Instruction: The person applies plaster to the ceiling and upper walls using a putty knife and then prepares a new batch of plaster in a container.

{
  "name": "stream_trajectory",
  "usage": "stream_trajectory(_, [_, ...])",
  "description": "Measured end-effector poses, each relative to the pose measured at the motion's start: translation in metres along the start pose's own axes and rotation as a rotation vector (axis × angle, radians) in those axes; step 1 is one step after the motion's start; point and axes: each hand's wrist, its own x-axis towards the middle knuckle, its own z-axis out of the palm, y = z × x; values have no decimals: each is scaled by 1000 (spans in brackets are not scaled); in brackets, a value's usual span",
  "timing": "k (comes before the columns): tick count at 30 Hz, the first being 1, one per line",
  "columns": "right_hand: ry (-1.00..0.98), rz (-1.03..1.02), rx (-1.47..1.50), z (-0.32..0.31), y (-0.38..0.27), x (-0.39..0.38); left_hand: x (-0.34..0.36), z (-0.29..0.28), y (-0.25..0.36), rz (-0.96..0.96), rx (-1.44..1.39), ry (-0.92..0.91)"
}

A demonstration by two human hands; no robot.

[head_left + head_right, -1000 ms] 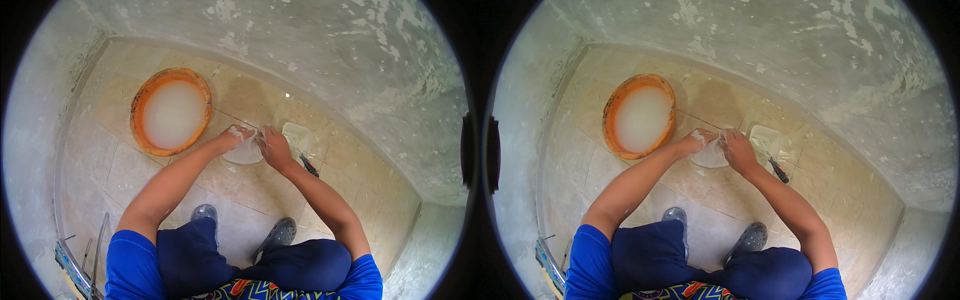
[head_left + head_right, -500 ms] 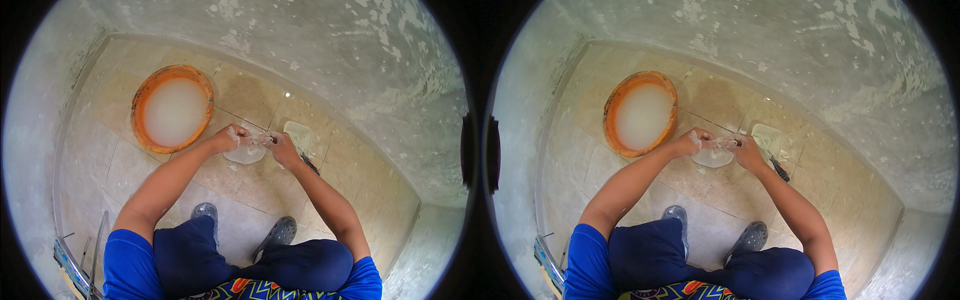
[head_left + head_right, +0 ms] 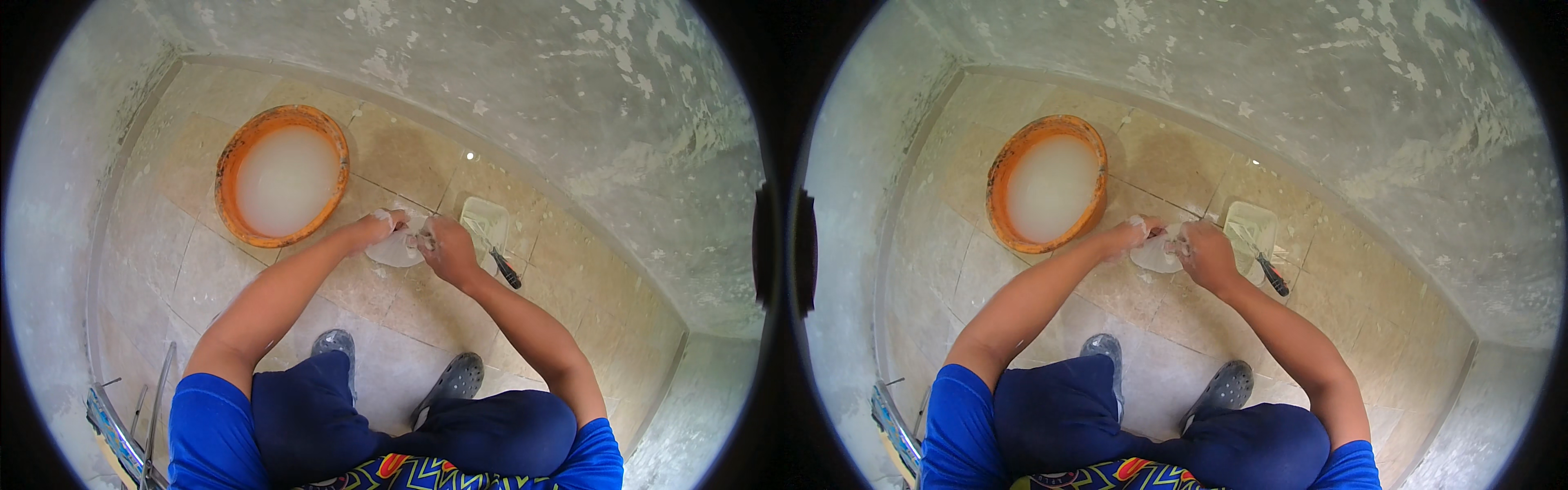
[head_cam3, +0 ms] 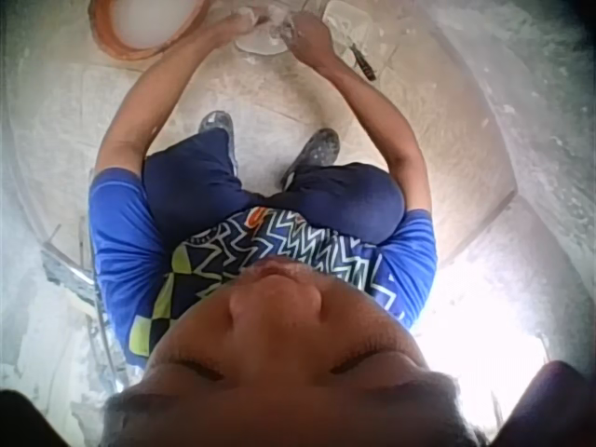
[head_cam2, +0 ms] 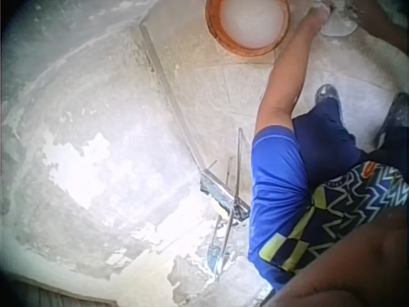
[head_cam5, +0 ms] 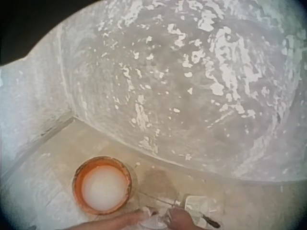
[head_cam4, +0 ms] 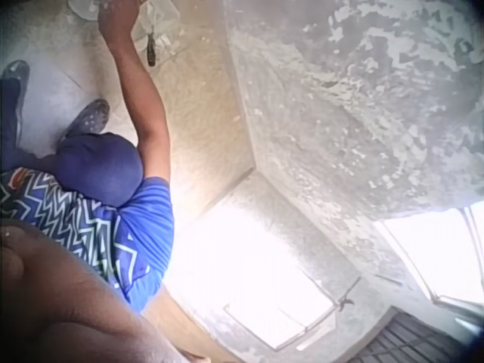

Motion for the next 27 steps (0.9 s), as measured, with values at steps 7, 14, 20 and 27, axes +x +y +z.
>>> stream_trajectory(7, [42,-171,-273,-5,-5,-5,-26,10,34,-4,200,41])
stream_trajectory(14, [136,-141,-436,-13,-26,-3,-19,2,34,168,362,70])
stream_trajectory(20, [44,-79,-371,-9,-5,-12,-19,6,34,157,372,35])
stream_trajectory(27, [3,126,-303,-4,-10,-10,-27,25,36,252,601,8])
